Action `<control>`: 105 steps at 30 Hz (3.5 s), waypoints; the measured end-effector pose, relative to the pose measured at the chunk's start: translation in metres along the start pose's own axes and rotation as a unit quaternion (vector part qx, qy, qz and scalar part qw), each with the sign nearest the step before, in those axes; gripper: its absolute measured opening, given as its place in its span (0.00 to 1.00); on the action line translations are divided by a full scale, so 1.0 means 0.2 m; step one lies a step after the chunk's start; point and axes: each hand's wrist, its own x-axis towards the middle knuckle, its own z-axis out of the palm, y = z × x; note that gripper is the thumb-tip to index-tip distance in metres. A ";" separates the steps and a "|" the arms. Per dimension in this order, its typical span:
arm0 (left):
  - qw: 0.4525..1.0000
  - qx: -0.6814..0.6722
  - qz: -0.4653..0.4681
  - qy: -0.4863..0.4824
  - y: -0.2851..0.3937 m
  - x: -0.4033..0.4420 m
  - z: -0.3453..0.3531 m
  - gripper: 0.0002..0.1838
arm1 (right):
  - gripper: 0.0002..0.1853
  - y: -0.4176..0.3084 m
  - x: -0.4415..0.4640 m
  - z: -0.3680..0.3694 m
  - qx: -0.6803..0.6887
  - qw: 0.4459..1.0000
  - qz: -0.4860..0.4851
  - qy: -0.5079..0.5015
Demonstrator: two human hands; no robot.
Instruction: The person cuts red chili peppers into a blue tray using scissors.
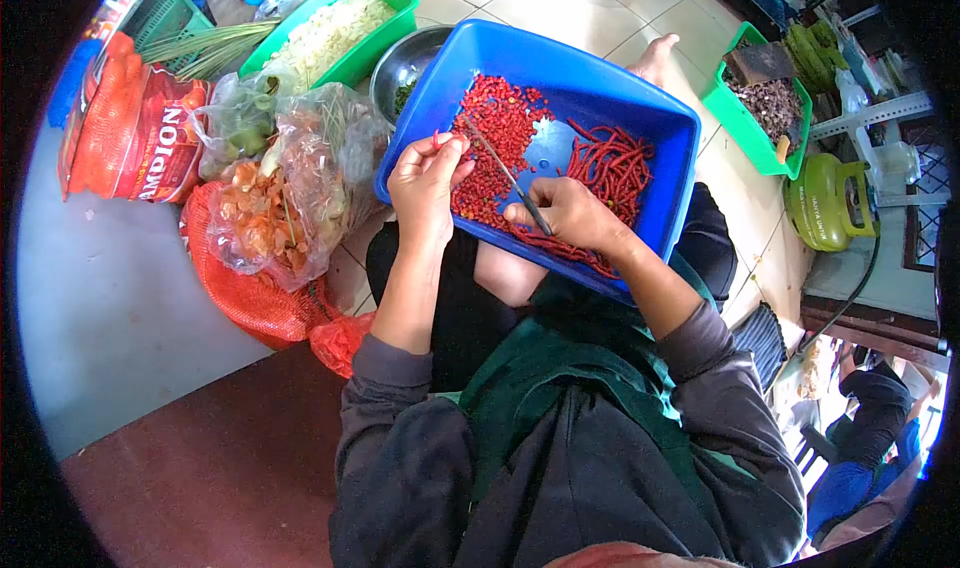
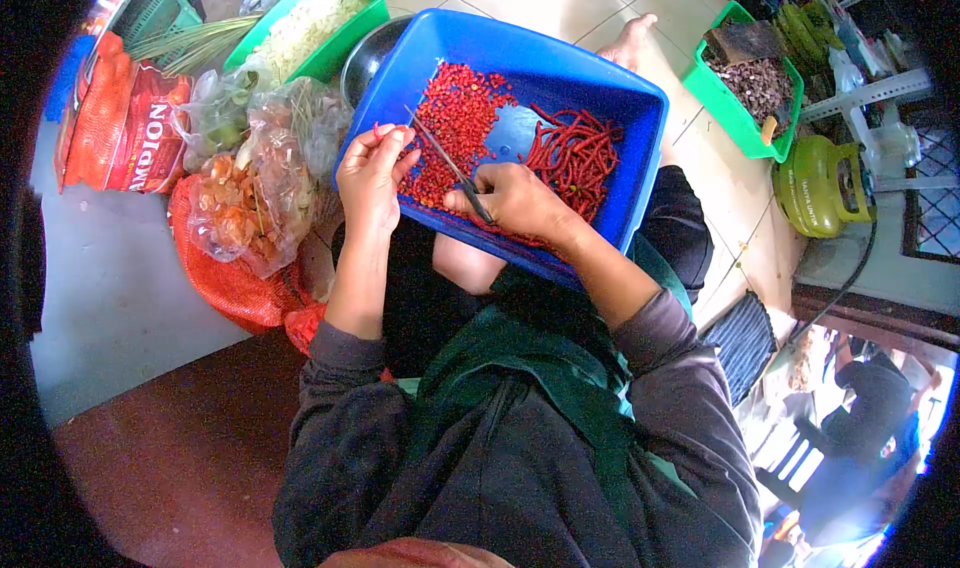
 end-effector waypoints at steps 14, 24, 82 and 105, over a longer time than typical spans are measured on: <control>1.000 0.020 0.001 -0.012 -0.02 0.00 -0.01 0.06 | 0.34 -0.02 0.01 0.03 0.006 1.000 0.007 -0.005; 1.000 0.014 0.012 -0.020 -0.01 0.00 -0.02 0.06 | 0.32 -0.02 -0.02 -0.02 0.012 0.999 0.020 -0.045; 0.999 0.032 -0.022 -0.030 -0.01 0.01 -0.01 0.05 | 0.36 0.01 0.02 0.01 -0.006 0.999 -0.032 0.011; 0.999 0.025 -0.028 -0.020 0.00 0.01 -0.03 0.06 | 0.30 -0.01 -0.02 0.00 -0.003 1.000 -0.028 0.006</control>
